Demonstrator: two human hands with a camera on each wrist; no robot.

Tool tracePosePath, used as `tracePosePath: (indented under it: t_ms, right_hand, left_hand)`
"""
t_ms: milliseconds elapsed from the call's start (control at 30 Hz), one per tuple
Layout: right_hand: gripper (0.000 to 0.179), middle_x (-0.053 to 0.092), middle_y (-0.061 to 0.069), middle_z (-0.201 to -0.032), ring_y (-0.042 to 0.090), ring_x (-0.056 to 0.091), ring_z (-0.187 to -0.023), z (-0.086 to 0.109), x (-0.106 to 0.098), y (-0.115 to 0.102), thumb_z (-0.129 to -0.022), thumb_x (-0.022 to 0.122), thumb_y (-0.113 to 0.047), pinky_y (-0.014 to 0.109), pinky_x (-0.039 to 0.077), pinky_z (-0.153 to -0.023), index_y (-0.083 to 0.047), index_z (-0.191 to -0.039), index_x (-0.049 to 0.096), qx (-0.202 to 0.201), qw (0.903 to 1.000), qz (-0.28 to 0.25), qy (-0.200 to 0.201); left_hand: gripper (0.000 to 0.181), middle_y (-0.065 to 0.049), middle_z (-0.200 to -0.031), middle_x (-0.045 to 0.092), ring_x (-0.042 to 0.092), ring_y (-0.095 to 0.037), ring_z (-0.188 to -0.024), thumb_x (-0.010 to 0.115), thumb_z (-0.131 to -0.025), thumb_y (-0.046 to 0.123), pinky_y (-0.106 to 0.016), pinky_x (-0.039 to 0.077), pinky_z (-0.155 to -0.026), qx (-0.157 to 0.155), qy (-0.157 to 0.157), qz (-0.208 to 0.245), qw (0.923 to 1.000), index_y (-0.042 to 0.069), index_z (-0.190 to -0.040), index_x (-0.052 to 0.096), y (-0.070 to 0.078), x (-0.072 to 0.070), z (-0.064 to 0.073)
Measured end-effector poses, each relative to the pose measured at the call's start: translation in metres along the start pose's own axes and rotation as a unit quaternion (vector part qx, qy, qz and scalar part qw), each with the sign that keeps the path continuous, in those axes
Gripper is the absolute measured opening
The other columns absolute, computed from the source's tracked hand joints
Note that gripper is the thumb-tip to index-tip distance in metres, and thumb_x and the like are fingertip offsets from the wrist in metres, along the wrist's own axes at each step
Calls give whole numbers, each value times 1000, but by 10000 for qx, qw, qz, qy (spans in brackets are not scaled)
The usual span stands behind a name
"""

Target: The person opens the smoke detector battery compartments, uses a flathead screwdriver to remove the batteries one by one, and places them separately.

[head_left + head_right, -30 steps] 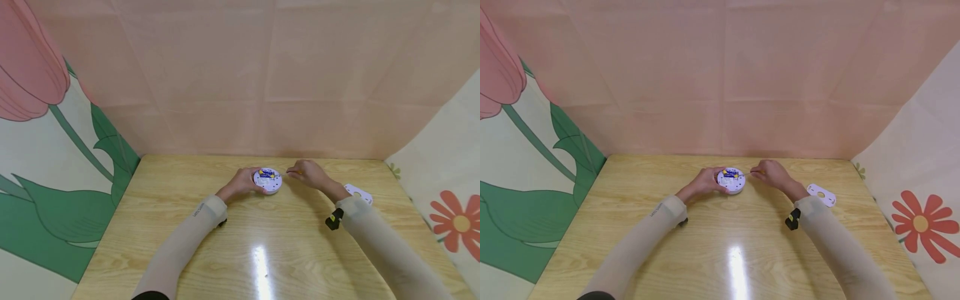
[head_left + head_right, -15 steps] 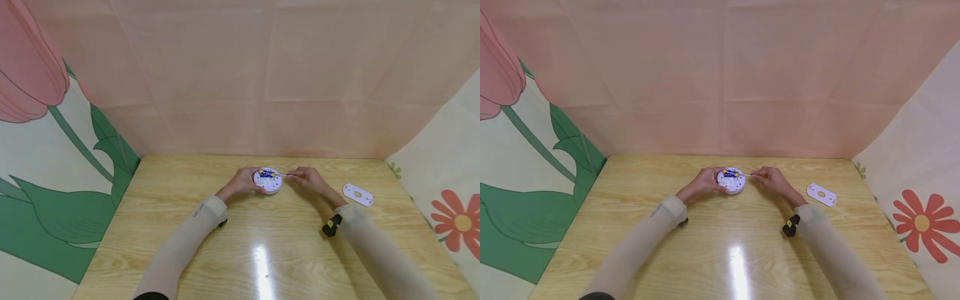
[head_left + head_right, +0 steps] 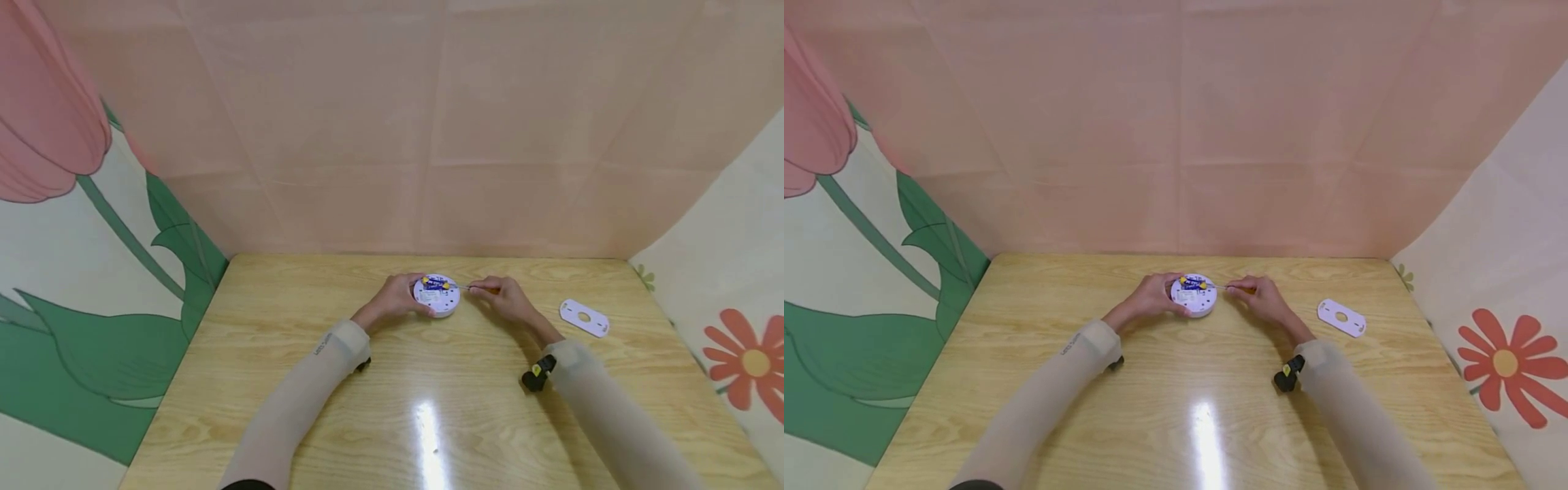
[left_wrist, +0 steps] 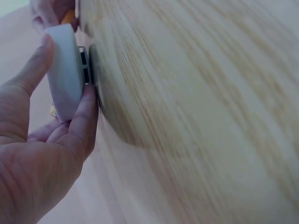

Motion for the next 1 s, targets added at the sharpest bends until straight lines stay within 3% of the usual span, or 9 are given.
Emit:
tracePosePath:
  t_ms: [233,433,767,1000]
  right_hand:
    - [23,77,14,-119,25,68,-112,0,1,-5,-102,74,-20,17,48,-97,-5,-118,81,114,9996,-240,13]
    - [26,75,17,-125,35,66,-123,0,-1,-5,-102,74,-20,28,48,-107,-4,-122,79,254,9992,-276,-122]
    - [23,77,16,-120,13,69,-107,0,-9,-3,-101,74,-14,12,51,-87,-2,-121,79,278,9991,-290,-165]
    - [28,76,14,-125,25,67,-115,-2,-16,1,-103,73,-26,18,49,-90,-7,-123,79,428,9988,-55,-229]
  left_hand:
    - [98,-12,-149,63,56,-26,-140,101,-72,29,-39,40,-122,-24,26,87,10000,5,-154,54,1,-3,1]
    - [98,-11,-150,62,55,-26,-141,101,-71,29,-39,38,-123,-109,16,74,9999,5,-154,54,1,-3,2]
    - [99,-12,-152,60,52,-26,-144,101,-72,29,-38,37,-124,-100,-4,20,9999,4,-154,53,2,-2,3]
    - [98,-11,-152,61,53,-24,-143,101,-73,28,-37,38,-123,-146,-43,57,9999,5,-155,53,5,-1,4]
Point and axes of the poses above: each hand's wrist, its own z-axis away from the middle knuckle, its own x-axis out of the palm, y = z × x, the point moved 4 cm from there along -z, towards the middle knuckle
